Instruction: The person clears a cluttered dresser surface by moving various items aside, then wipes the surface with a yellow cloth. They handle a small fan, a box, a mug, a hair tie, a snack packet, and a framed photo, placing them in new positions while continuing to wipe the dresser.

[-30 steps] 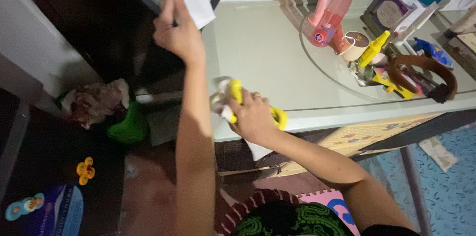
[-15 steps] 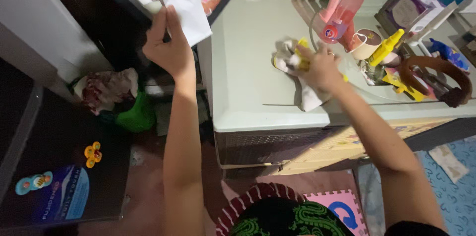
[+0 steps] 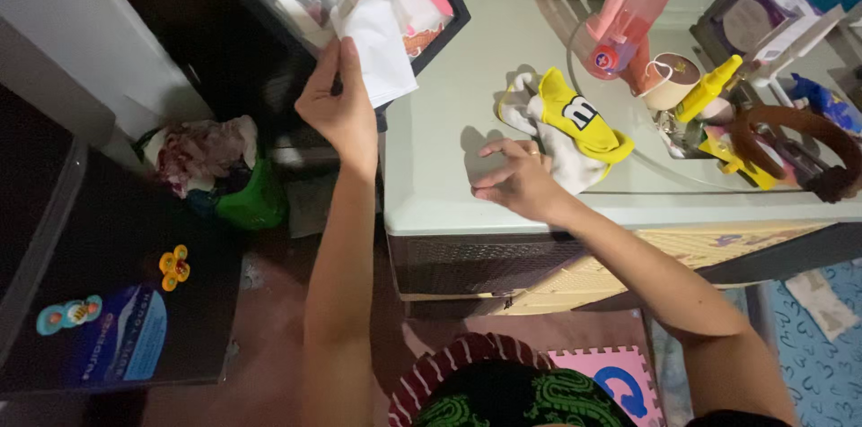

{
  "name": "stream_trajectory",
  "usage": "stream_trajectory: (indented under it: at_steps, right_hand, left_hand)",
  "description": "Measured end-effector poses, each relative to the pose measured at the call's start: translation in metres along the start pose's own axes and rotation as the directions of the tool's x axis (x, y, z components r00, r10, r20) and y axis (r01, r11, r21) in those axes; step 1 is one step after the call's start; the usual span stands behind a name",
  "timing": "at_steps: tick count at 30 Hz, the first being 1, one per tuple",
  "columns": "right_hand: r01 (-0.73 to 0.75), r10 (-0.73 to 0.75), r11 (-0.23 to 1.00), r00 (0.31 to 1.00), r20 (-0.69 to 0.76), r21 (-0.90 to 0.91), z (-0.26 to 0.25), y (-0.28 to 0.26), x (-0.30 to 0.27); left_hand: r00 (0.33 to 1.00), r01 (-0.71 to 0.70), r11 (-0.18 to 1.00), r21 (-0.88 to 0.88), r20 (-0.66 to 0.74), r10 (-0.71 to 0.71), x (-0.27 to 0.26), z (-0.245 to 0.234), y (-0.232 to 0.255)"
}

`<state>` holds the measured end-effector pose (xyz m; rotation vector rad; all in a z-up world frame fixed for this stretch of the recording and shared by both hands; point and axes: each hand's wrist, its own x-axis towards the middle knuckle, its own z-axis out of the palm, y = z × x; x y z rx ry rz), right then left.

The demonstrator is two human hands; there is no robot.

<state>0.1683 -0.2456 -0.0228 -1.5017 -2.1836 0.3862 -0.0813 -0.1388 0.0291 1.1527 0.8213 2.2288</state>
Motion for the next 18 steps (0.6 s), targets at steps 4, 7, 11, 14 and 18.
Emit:
stream_trajectory:
  at_steps: [4,7,11,14,18]
  right_hand:
    - [-0.091,0.066,0.988,0.979,0.193,0.122,-0.004,0.02,0.019]
    - [-0.079,0.009,0.973,0.951,0.309,0.215,-0.007,0.034,0.032]
    - [0.023,-0.049,0.996,0.947,0.317,0.086,-0.028,0.038,0.028]
    - [0.118,-0.133,0.986,0.983,0.128,0.121,-0.061,0.03,0.038]
    - [0.277,-0.276,0.961,0.951,-0.137,-0.01,-0.096,0.014,0.077]
  left_hand:
    - [1.0,-0.007,0.999,0.044,-0.026,0.009,-0.003,0.004,-0.024]
    - [0.998,0.053,0.994,0.091,-0.022,-0.051,-0.007,0.008,-0.045]
    - [0.948,0.312,0.913,-0.263,0.032,-0.315,-0.031,0.02,-0.068]
    - [0.861,0.502,0.805,-0.315,0.101,-0.498,-0.043,0.025,-0.079]
    - [0.82,0.571,0.775,-0.272,0.151,-0.552,-0.061,0.036,-0.087]
